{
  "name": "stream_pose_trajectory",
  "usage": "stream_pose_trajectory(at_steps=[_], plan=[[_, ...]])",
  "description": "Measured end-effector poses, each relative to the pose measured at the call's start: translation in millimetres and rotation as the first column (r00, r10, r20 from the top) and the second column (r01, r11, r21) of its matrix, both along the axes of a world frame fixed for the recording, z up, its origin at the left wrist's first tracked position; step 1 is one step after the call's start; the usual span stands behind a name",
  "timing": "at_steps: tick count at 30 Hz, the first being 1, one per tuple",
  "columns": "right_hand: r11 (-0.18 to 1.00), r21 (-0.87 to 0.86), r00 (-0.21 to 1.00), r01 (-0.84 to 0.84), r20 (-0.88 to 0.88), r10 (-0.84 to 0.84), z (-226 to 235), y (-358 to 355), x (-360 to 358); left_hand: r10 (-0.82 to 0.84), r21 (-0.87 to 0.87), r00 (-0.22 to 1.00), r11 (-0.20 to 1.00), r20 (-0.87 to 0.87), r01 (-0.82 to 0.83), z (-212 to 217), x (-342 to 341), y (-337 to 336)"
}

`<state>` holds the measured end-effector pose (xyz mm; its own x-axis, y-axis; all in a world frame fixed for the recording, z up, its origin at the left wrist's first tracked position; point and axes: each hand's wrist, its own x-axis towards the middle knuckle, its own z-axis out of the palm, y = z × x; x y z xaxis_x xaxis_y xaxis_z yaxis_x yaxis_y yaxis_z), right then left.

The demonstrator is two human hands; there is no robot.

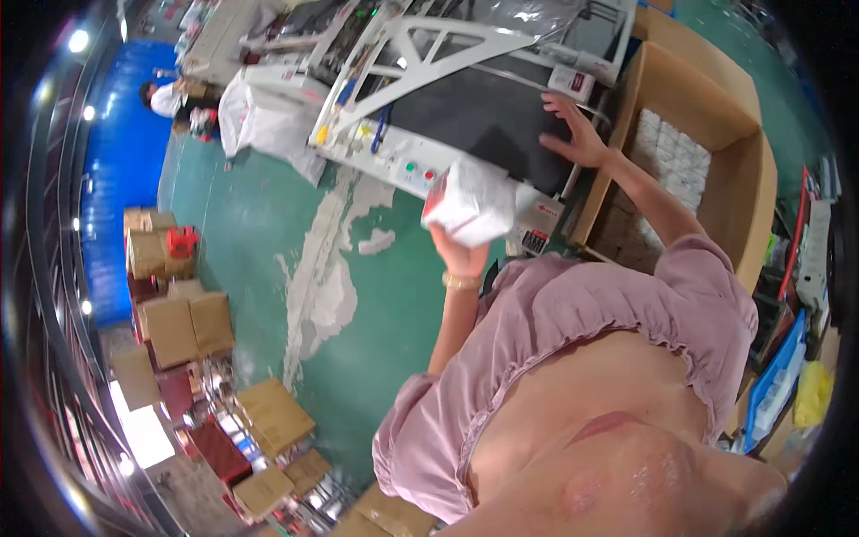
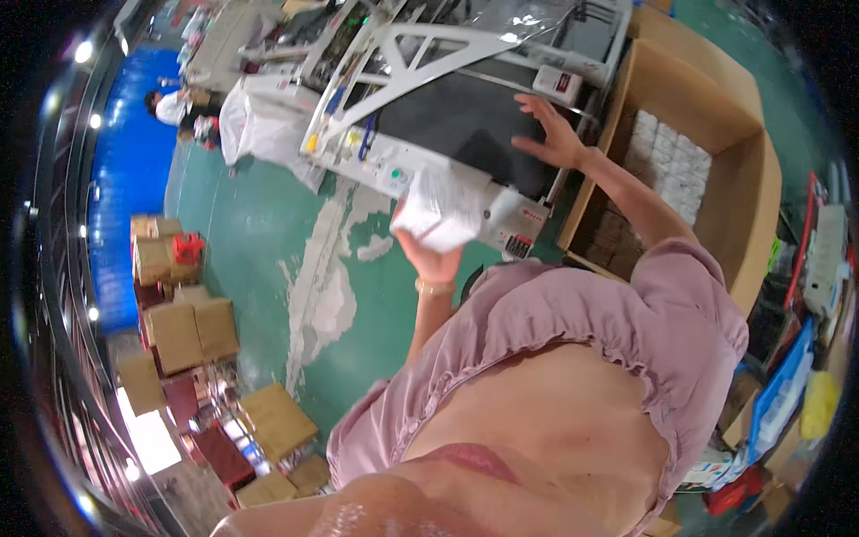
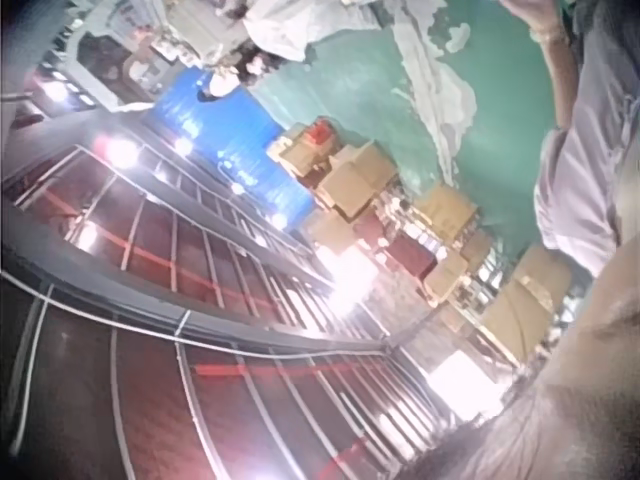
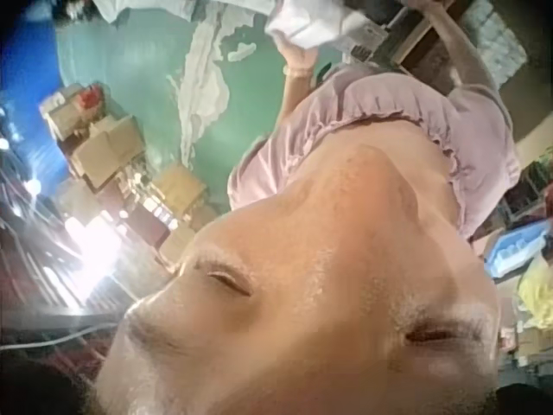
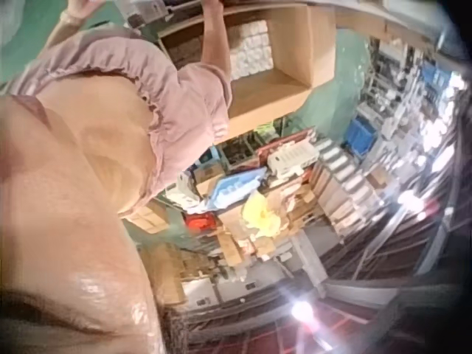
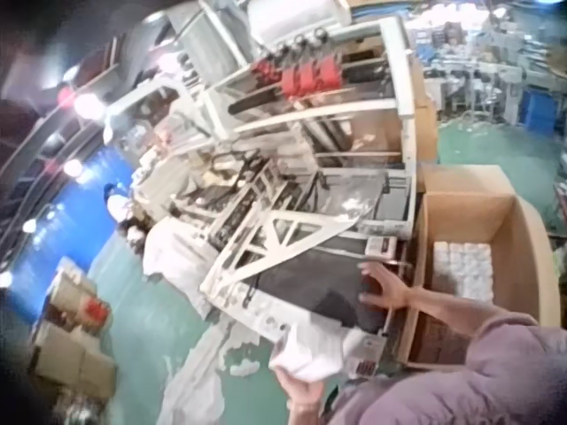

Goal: The person packs packaged boxes from a conveyor machine into a cardboard box by hand, then moves to a table to wipe and clean packaged items using a spray bottle and a cloth.

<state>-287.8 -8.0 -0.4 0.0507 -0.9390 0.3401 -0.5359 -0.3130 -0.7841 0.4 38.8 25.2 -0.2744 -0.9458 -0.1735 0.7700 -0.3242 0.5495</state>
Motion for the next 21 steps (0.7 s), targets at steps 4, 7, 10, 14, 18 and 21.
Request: stream_pose_trajectory(at_steps=[4, 7, 10, 14, 18, 21], plan=[[0.882, -0.333, 0.922, -0.332, -0.310, 0.230, 57, 37, 39, -0.165, 0.082, 0.986, 0.983, -0.013, 0.165, -9, -15, -24], [0.884, -0.334, 0.905, -0.327, -0.379, 0.192, 62, 42, 60, -0.188, 0.090, 0.981, 0.978, -0.040, 0.191, -3, -28, -27], [0.915, -0.238, 0.884, -0.326, -0.420, 0.206, 60, 47, 74, -0.203, 0.066, 0.978, 0.977, -0.038, 0.205, -3, -36, -28], [0.917, -0.279, 0.912, -0.286, -0.374, 0.171, 41, 51, 70, -0.170, 0.158, 0.970, 0.967, -0.176, 0.198, 5, -38, -22], [0.863, -0.388, 0.927, -0.325, -0.314, 0.208, 32, 48, 50, 0.003, 0.283, 0.965, 0.956, -0.262, 0.074, -25, -18, -29], [0.949, -0.313, 0.974, -0.038, -0.225, -0.036, 10, 31, 20, 0.154, 0.499, 0.964, 0.866, -0.218, -0.025, -31, -1, -30]])
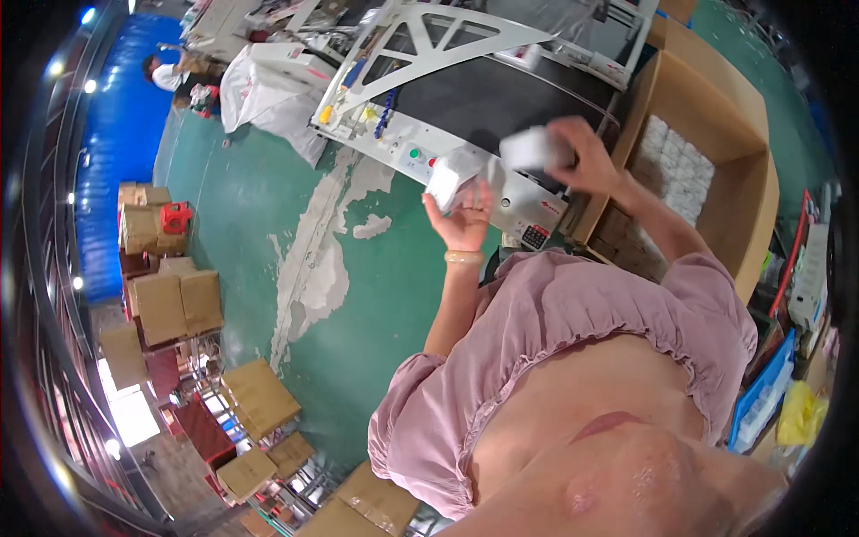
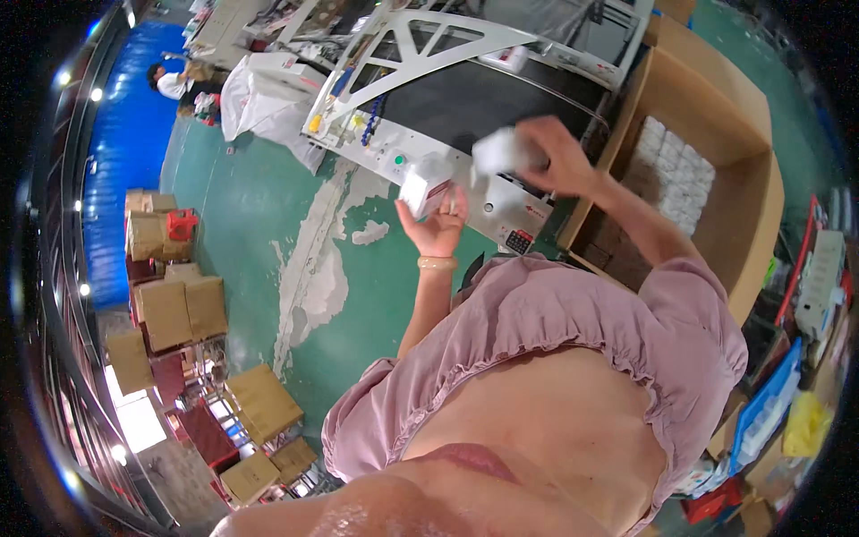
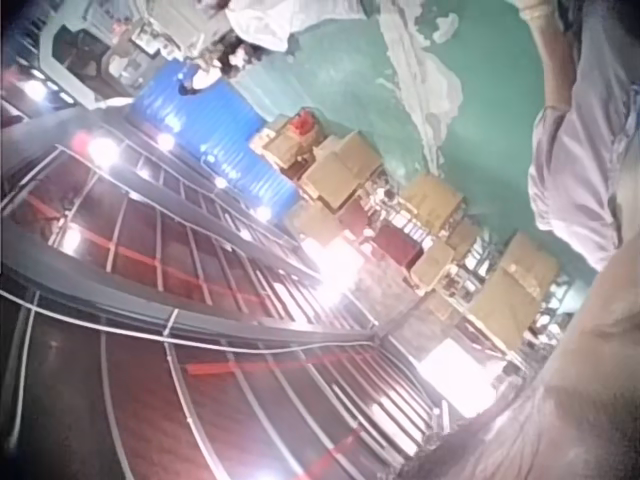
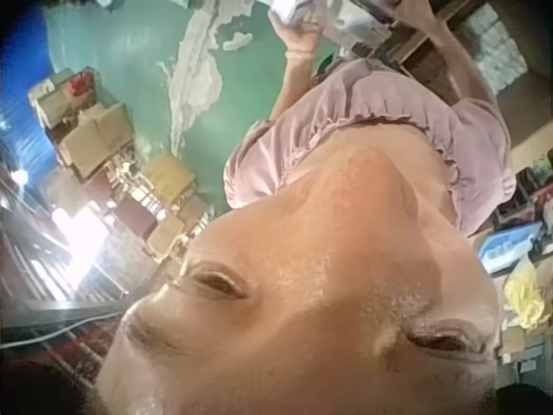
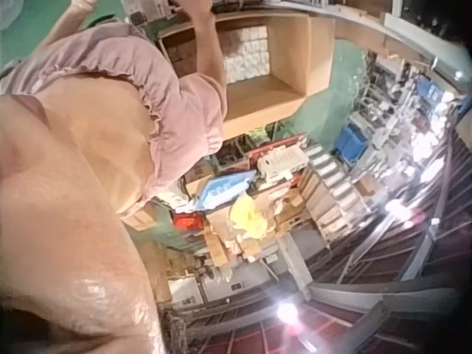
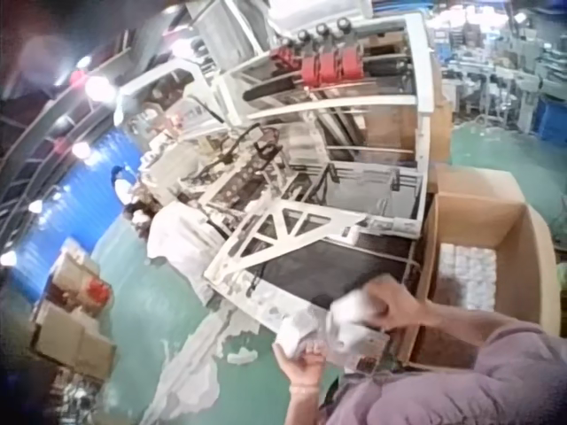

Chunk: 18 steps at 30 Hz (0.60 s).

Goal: The person packs packaged boxes from a conveyor machine into a cardboard box by hand, then moves to a table to wipe and clean packaged items using a spray bottle and a cloth.

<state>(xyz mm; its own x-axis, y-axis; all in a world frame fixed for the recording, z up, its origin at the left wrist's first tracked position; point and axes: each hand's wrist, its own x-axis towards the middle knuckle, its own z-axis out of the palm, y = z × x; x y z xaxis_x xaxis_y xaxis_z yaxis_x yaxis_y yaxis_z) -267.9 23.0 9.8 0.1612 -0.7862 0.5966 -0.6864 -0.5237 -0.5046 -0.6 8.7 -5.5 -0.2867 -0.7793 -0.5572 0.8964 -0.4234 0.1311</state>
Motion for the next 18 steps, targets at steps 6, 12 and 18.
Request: stream_pose_trajectory(at_steps=[6, 12, 18], plan=[[0.531, 0.646, 0.476, 0.548, 0.281, -0.833, -56, -76, -109, 0.029, -0.056, 0.998, 0.998, 0.057, -0.026, -10, 28, 11], [0.153, 0.786, 0.168, 0.600, 0.063, -0.984, -93, -97, -139, -0.030, -0.035, 0.998, 0.999, 0.047, 0.031, -15, 36, 22], [0.090, 0.836, 0.153, 0.541, 0.007, -0.988, -109, -100, -133, -0.064, -0.033, 0.996, 0.997, 0.067, 0.066, -20, 52, 15]])
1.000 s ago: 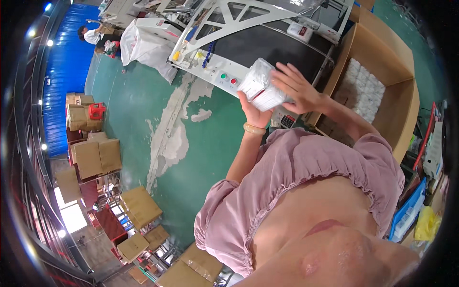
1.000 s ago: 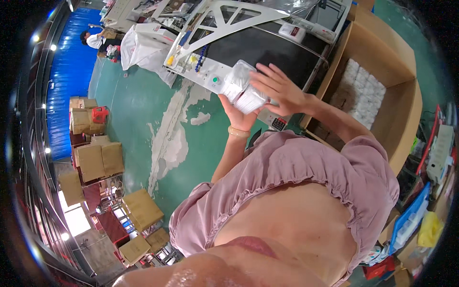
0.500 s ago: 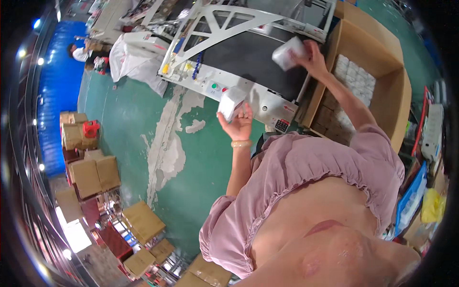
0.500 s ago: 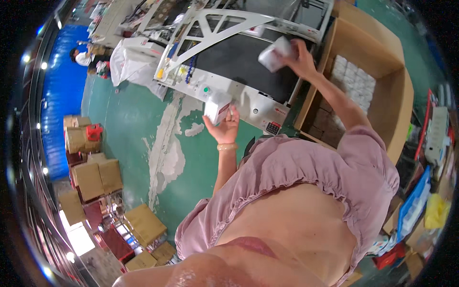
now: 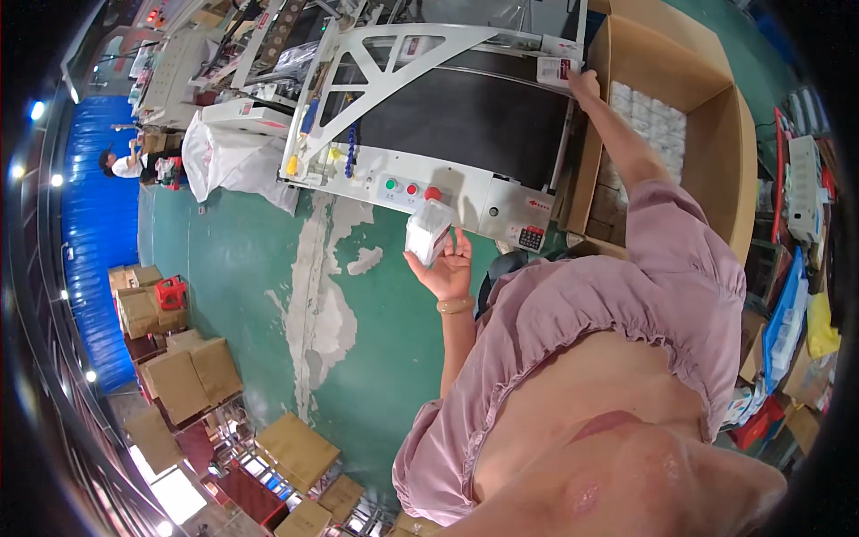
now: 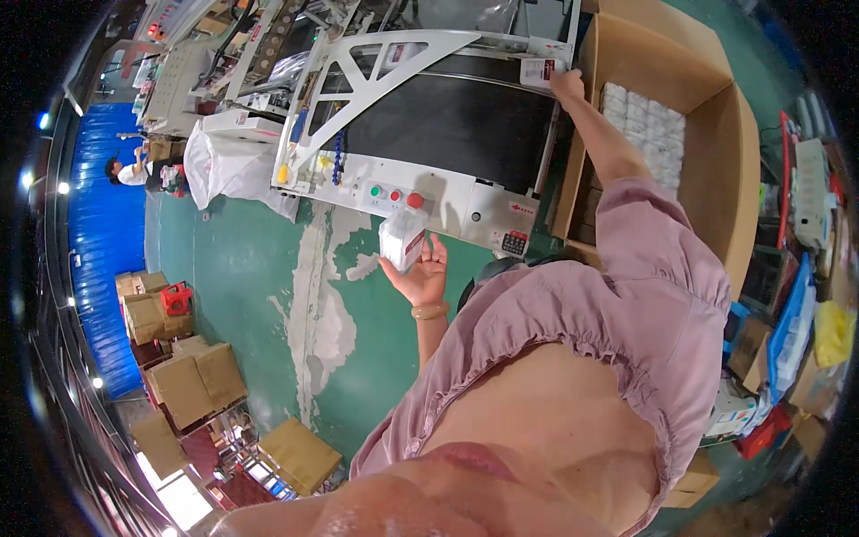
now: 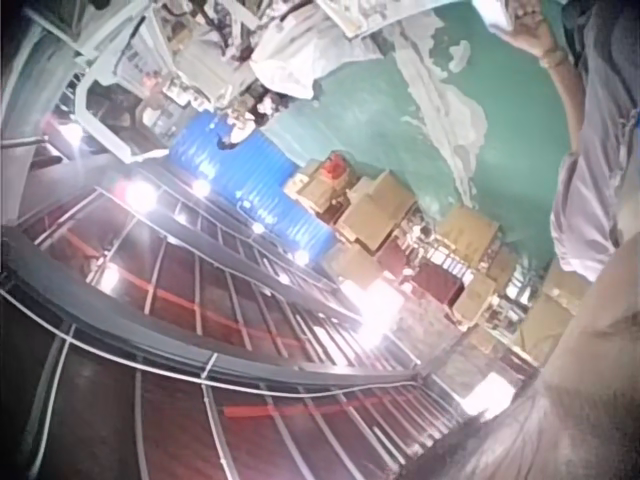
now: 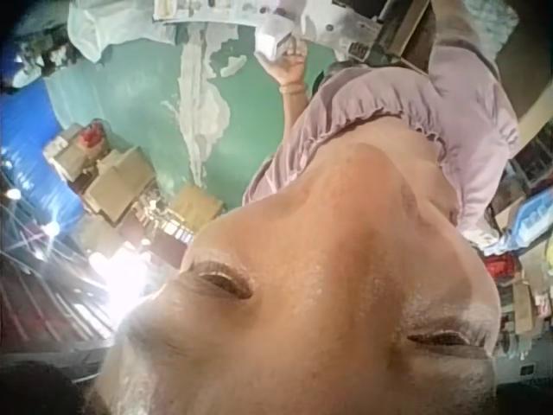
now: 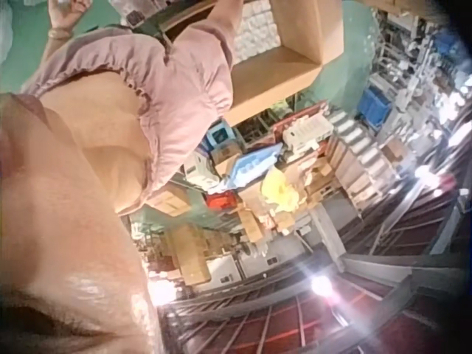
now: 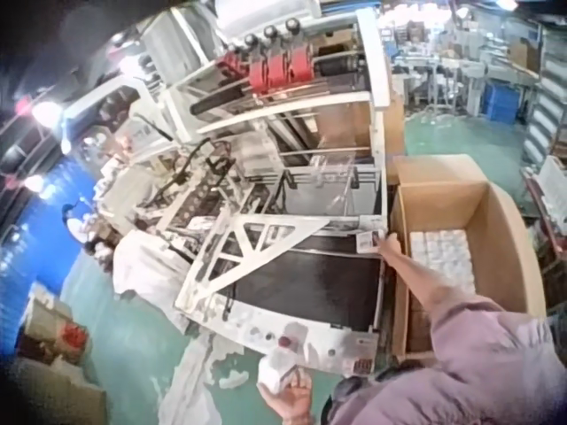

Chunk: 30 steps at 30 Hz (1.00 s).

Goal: The person packs packaged boxes from a conveyor machine into a cardboard box by hand, then moves to a table to wipe and clean packaged items using a spray bottle and a cloth.

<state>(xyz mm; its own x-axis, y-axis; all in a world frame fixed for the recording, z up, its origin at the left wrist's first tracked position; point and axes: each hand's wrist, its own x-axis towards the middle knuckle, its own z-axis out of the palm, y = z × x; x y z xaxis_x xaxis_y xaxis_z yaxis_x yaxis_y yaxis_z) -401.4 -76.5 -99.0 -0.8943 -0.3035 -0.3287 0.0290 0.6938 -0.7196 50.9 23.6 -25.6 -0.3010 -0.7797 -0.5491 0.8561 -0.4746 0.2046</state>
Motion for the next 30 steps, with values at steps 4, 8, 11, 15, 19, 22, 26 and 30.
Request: stream_pose_trajectory(at_steps=[4, 8, 11, 15, 19, 22, 26, 30], plan=[[0.994, 0.099, 0.995, -0.048, -0.077, 0.056, -3, 0, 7, -0.069, 0.034, 0.997, 0.997, 0.019, 0.069, 0, 3, -11], [0.842, -0.202, 0.819, -0.499, -0.426, 0.383, 13, 27, 68, -0.199, 0.040, 0.972, 0.980, 0.124, 0.195, -5, -2, -19], [0.292, -0.419, 0.450, -0.860, -0.353, 0.820, 88, 81, 158, -0.343, 0.176, 0.932, 0.931, 0.115, 0.321, -3, -14, -23], [0.104, -0.099, 0.143, -0.990, -0.652, 0.744, 125, 121, 219, -0.520, 0.072, 0.843, 0.854, 0.138, 0.515, -6, -37, -22], [0.176, -0.171, 0.239, -0.969, -0.499, 0.833, 119, 133, 222, -0.689, -0.044, 0.713, 0.714, 0.129, 0.699, -2, -49, -22], [0.331, -0.236, 0.407, -0.914, -0.515, 0.755, 126, 140, 209, -0.656, 0.064, 0.749, 0.754, 0.092, 0.653, 6, -52, -11], [0.598, -0.414, 0.722, -0.686, -0.486, 0.492, 97, 125, 147, -0.643, 0.050, 0.746, 0.762, 0.176, 0.645, -3, -43, -3], [0.821, -0.480, 0.907, -0.309, -0.410, 0.102, 72, 91, 46, -0.520, 0.095, 0.806, 0.851, 0.284, 0.516, 3, -14, 3]])
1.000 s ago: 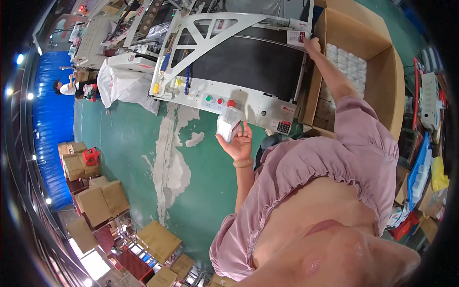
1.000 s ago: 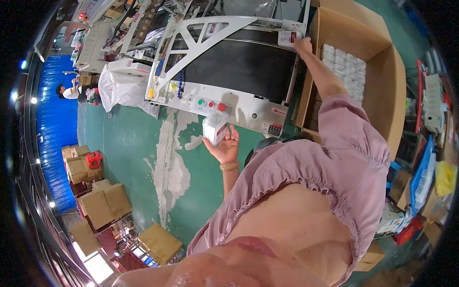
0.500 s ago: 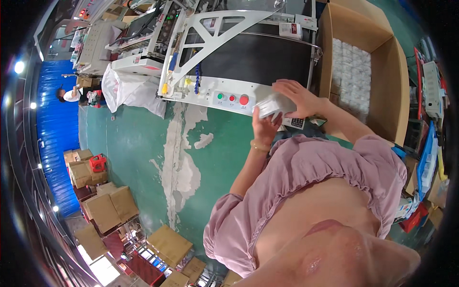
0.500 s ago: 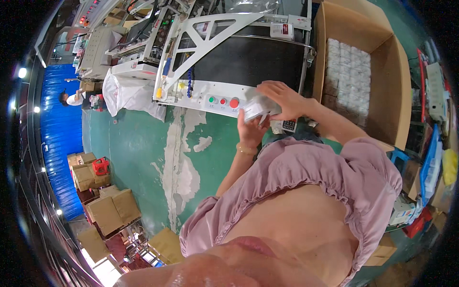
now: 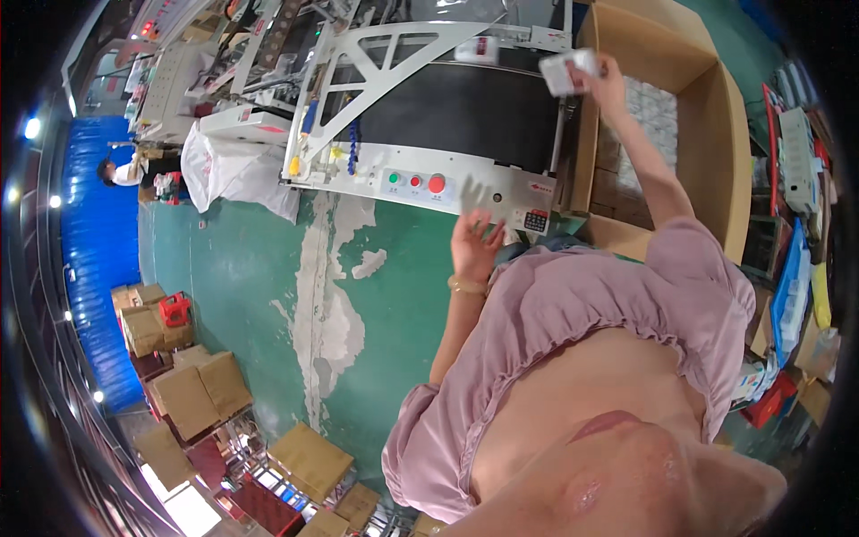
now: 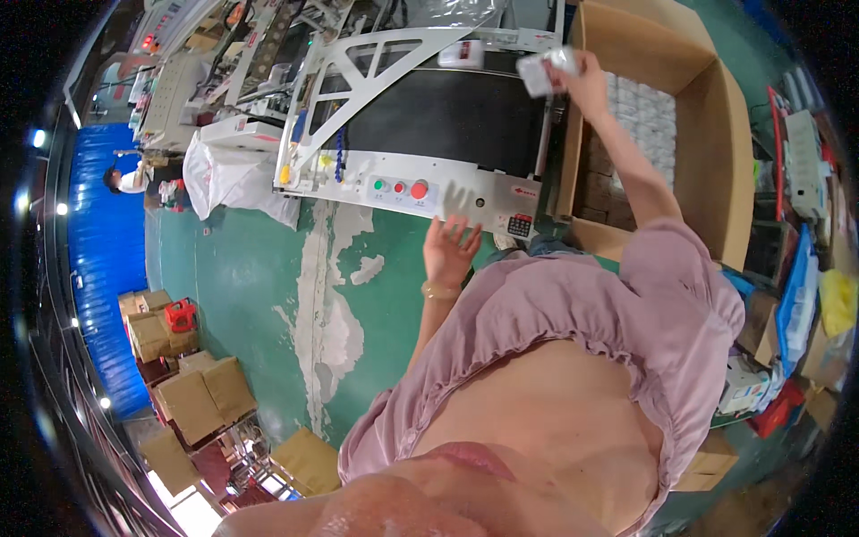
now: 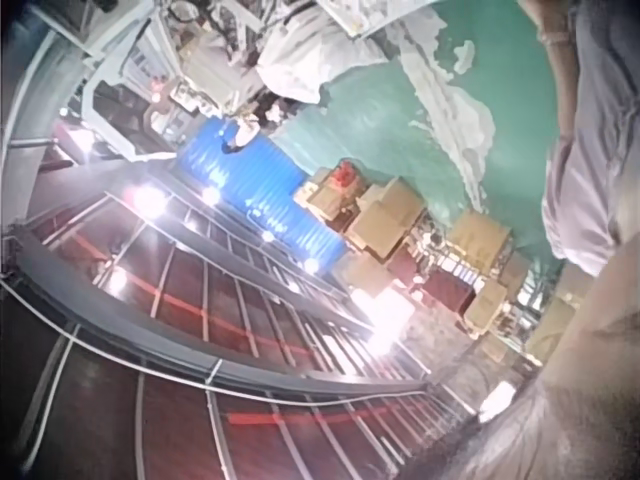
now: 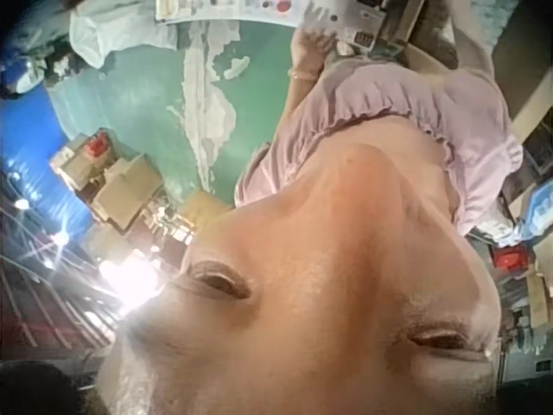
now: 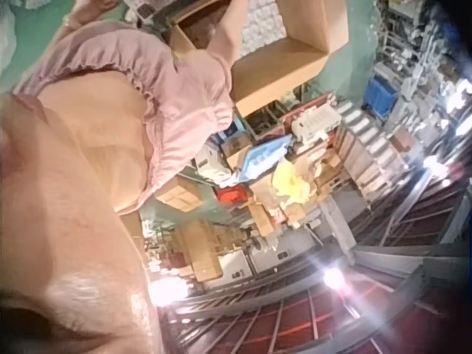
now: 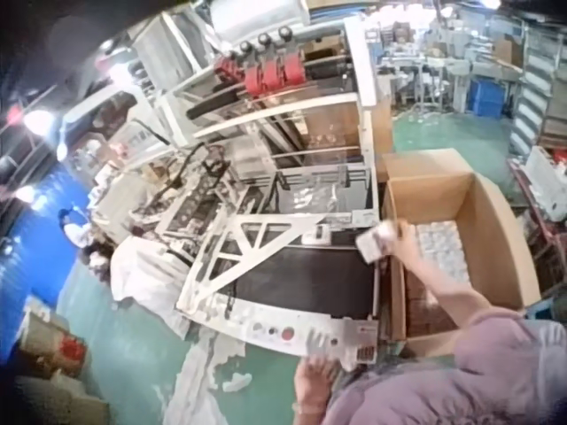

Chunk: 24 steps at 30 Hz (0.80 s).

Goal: The person packs packaged boxes from a conveyor machine into a cardboard box by hand, then moves to a table to wipe and clean packaged items using a spray bottle and a cloth.

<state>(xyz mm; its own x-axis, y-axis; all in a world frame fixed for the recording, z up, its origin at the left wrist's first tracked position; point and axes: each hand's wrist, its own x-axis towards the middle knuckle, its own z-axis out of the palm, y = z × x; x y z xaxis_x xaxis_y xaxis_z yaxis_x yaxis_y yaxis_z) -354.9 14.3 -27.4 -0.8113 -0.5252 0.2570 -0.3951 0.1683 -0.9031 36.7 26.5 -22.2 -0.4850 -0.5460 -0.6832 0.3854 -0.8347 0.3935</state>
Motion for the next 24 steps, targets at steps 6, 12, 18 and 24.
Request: stream_pose_trajectory(at_steps=[6, 12, 18, 24], plan=[[0.948, 0.204, 0.967, 0.247, 0.012, -0.254, -10, -55, -89, 0.283, 0.021, 0.947, 0.957, 0.152, -0.290, -14, 67, 11], [0.848, 0.504, 0.879, 0.166, 0.315, -0.359, -41, -94, -53, 0.469, 0.102, 0.862, 0.864, 0.194, -0.493, -53, 129, 44], [0.814, 0.535, 0.819, 0.226, 0.348, -0.456, -85, -112, -62, 0.537, 0.255, 0.718, 0.692, 0.443, -0.675, -117, 196, 108], [0.738, 0.660, 0.985, 0.141, -0.018, -0.172, -126, -99, -90, 0.394, 0.294, 0.576, 0.578, 0.716, -0.761, -186, 297, 188]])
